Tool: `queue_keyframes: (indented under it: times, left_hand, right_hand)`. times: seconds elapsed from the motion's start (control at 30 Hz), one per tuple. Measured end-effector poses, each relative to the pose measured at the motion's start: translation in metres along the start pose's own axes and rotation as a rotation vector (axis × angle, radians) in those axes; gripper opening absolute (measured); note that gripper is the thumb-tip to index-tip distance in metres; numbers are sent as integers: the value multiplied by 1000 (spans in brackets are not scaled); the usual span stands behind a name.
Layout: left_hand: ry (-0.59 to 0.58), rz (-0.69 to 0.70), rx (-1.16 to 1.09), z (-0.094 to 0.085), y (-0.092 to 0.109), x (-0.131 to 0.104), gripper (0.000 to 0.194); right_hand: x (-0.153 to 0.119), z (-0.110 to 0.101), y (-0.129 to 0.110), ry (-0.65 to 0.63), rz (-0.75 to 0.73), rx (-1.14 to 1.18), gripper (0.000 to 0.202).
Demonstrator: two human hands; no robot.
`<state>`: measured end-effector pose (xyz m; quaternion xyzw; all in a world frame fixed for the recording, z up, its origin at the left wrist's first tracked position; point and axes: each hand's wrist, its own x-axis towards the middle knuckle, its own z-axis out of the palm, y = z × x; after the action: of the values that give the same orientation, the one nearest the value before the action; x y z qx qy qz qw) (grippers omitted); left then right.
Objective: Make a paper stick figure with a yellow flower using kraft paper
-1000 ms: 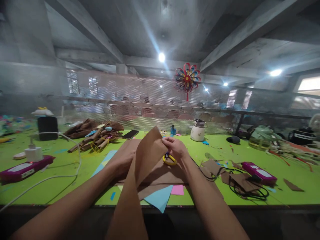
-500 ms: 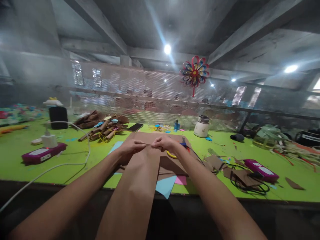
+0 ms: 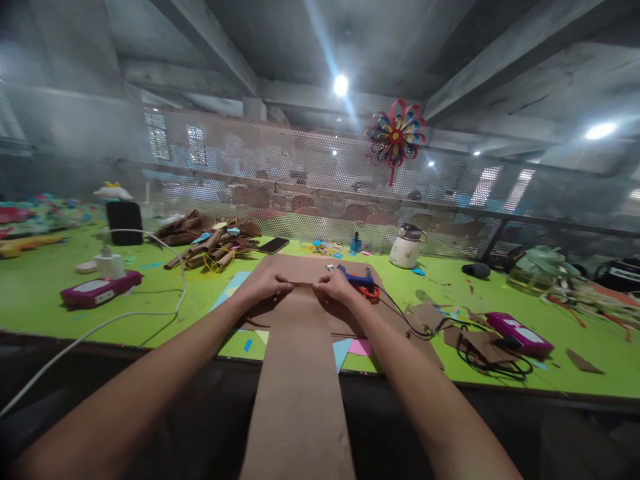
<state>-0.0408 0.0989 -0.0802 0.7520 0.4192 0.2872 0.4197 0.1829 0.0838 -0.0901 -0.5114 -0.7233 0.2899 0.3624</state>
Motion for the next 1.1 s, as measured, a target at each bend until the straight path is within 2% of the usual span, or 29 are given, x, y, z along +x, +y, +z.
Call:
queue_keyframes:
  times: [0.1,0.2,0.33,0.53,0.63,0.87,1.1]
  left_hand:
    - [3,28,91,-2,-8,11,20]
    - [-37,45,157,-2,-13,17,26]
    - [-75,89,243,0,-11,16,30]
    - [-55,209,393,3,-9,17,29]
    - [-36,262,435,3,-12,19,25]
    - [-22,254,473,-6,-4,12,9]
    - [-65,291,620,-13,-3,8,15]
  right_hand:
    - [-1,0,6,-34,-29,-67,24]
    - [0,-1,10,-76,-70,-131,20]
    - [0,-1,11,-96,-109,-188,15]
    - [3,13,2,-14,-300,-495,15]
    - [3,18,1,14,-323,-553,13]
    - [-5,17,5,19,-378,-569,12]
    - [-11,11,3,-38,-414,-743,14]
